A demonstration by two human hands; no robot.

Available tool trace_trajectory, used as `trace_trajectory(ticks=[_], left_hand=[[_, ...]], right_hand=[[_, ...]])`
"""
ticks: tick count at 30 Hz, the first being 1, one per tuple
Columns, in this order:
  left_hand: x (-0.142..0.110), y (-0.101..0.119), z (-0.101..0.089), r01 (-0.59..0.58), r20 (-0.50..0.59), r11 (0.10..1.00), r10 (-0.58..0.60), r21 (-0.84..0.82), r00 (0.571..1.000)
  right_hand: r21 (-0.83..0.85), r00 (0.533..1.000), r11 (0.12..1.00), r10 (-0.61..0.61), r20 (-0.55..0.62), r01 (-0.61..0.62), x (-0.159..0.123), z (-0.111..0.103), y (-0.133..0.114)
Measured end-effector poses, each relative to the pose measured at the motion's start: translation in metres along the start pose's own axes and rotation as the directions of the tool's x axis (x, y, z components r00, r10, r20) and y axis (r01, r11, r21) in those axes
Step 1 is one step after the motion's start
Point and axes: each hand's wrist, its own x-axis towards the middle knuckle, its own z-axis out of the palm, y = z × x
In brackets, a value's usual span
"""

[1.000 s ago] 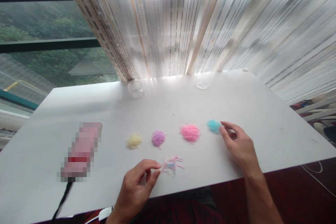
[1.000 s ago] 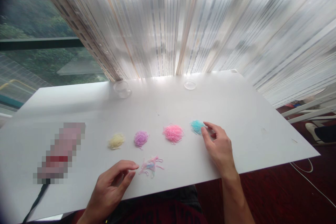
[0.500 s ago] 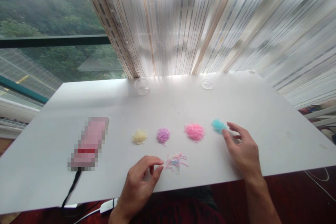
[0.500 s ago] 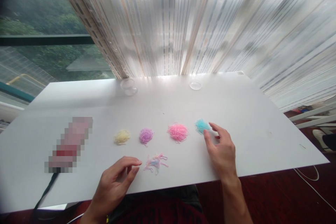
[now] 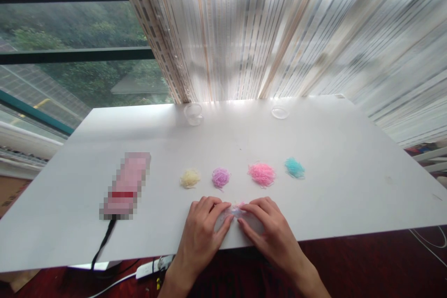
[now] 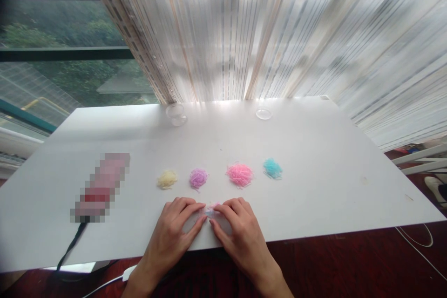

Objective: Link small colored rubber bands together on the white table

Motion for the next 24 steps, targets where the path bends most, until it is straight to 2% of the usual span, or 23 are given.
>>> trace_trajectory(ticks=[6,13,24], left_hand=[[0.0014,0.0014,0.0005,0.007,0.01,1.0,-0.007,-0.019,1.0],[0.0015,0.0009,-0.0029,0.017,0.02,0.997,-0.015,-0.08,1.0],[0.0049,0.0068,-0.0037,-0.034,-0.025,0.981,0.029,-0.191,0.999]], right_hand=[[-0.023,1.0,1.0,0.005,-0.027,-0.005,0.0053,0.0091,0.0002],[0.011,0.998,1.0,-0.004,-0.062,0.004,0.0038,0.0099,0.0009],[0.104,0.988,0.99,-0.086,-0.132,0.1,0.0064,0.0103,-0.002]])
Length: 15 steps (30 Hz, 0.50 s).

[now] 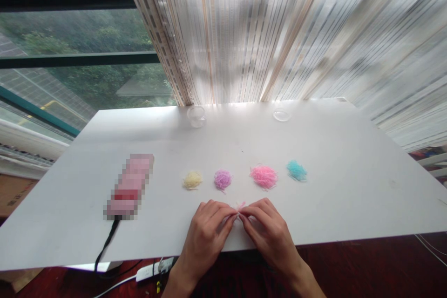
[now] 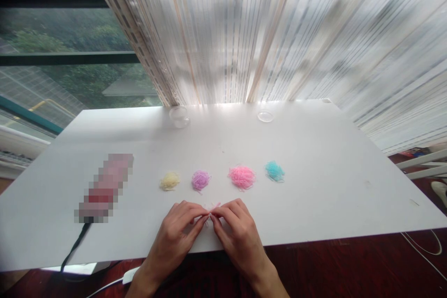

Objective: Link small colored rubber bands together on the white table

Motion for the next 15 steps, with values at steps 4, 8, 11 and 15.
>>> trace_trajectory(ticks=[4,8,11,15], left_hand=[[0.0008,0.0008,-0.0006,-0.009,0.011,1.0,0.009,-0.017,1.0],[0.0011,0.0008,-0.0008,-0.008,0.014,0.999,0.009,-0.033,1.0],[0.0021,0.0009,-0.0006,-0.015,-0.003,0.999,0.014,-0.05,1.0],[0.003,0.0004,-0.0007,-0.034,-0.023,0.998,0.033,-0.049,0.999]], right_hand=[[0.008,1.0,1.0,0.022,-0.004,-0.022,-0.0009,0.0008,0.0012],[0.03,0.999,0.999,0.034,-0.023,-0.033,-0.0017,0.0011,0.002],[0.055,0.999,0.998,0.044,-0.02,-0.043,-0.0015,0.0004,0.0029],[0.076,0.999,0.997,0.031,0.015,-0.033,-0.0013,-0.0014,0.0051]])
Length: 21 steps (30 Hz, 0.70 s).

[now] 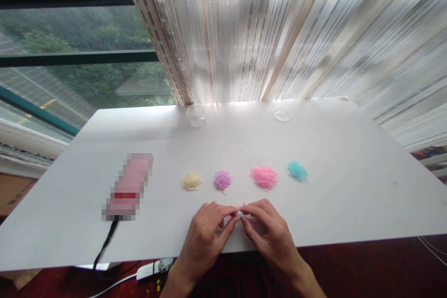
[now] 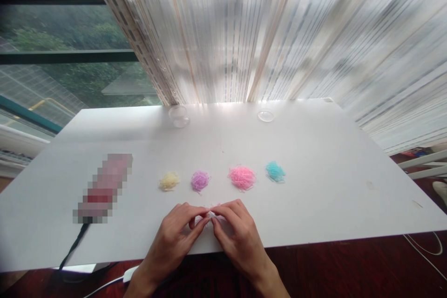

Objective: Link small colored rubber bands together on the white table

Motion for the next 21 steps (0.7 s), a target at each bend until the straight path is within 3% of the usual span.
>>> trace_trajectory(ticks=[8,21], left_hand=[[-0.0013,-0.0021,-0.0036,0.001,0.037,1.0,-0.002,0.026,0.999],[0.0006,-0.0017,-0.0038,0.036,0.046,0.999,-0.036,0.005,0.998]], right_hand=[[0.05,0.998,0.998,-0.034,0.043,0.032,0.0004,-0.0007,0.0029],[0.073,0.996,0.996,0.059,-0.064,-0.054,-0.0004,-0.0043,-0.0001]])
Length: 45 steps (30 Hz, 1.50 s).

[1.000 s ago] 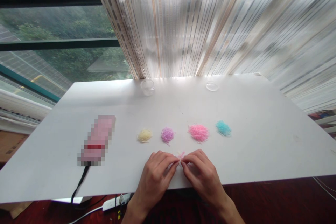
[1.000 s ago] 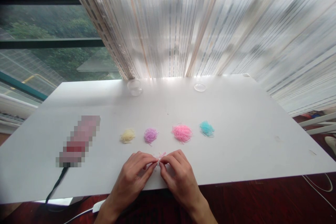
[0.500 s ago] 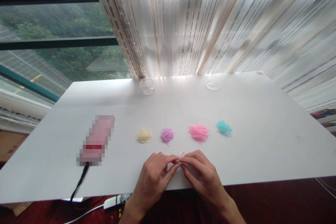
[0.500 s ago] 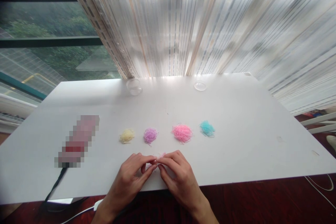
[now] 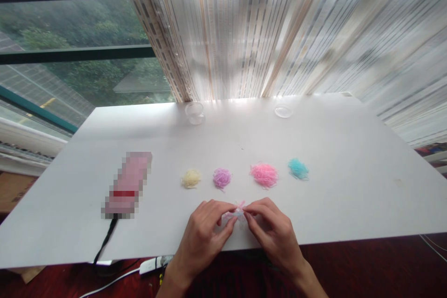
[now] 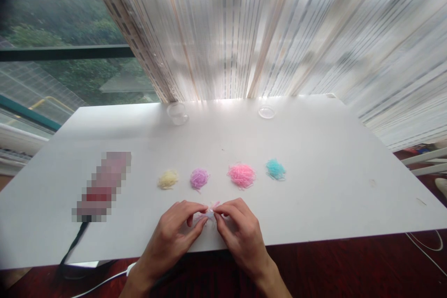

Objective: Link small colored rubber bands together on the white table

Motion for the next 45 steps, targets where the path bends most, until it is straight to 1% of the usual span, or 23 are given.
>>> trace_trajectory(ticks=[8,14,22,27,31,36,41,45], left_hand=[[0.0014,0.0005,0.0024,0.016,-0.019,1.0,-0.016,0.02,1.0],[0.0001,0.0002,0.0034,0.002,-0.033,1.0,-0.002,0.009,0.999],[-0.0002,0.0023,0.0001,-0.007,-0.048,1.0,0.007,0.002,0.999],[-0.0018,0.0043,0.0029,-0.032,-0.056,0.999,0.033,0.008,0.998],[-0.0024,0.005,0.0046,-0.019,-0.052,1.0,0.02,0.009,0.998],[-0.001,0.0064,0.0024,-0.008,-0.07,1.0,0.009,0.007,0.998],[-0.0009,0.0065,0.0025,0.016,-0.06,1.0,-0.017,-0.013,0.998],[-0.0017,0.0056,0.0034,0.015,-0.057,1.0,-0.016,-0.02,0.998]], right_hand=[[0.033,0.999,0.999,0.034,-0.014,-0.034,0.0018,-0.0024,-0.0014],[0.038,0.999,0.999,0.04,0.005,-0.04,0.0025,-0.0027,-0.0015],[0.039,0.999,0.998,0.043,0.021,-0.044,0.0022,-0.003,-0.0012],[0.036,0.999,0.998,0.045,0.026,-0.046,0.0019,-0.0031,-0.0014],[0.04,0.999,0.999,0.036,0.026,-0.037,0.002,-0.0036,-0.0013],[0.053,0.999,0.998,0.029,0.044,-0.032,0.0012,-0.004,-0.0005],[0.071,0.999,0.997,0.015,0.042,-0.018,0.0019,-0.0043,-0.0001],[0.072,0.999,0.997,0.006,0.048,-0.009,0.0032,-0.0046,-0.0004]])
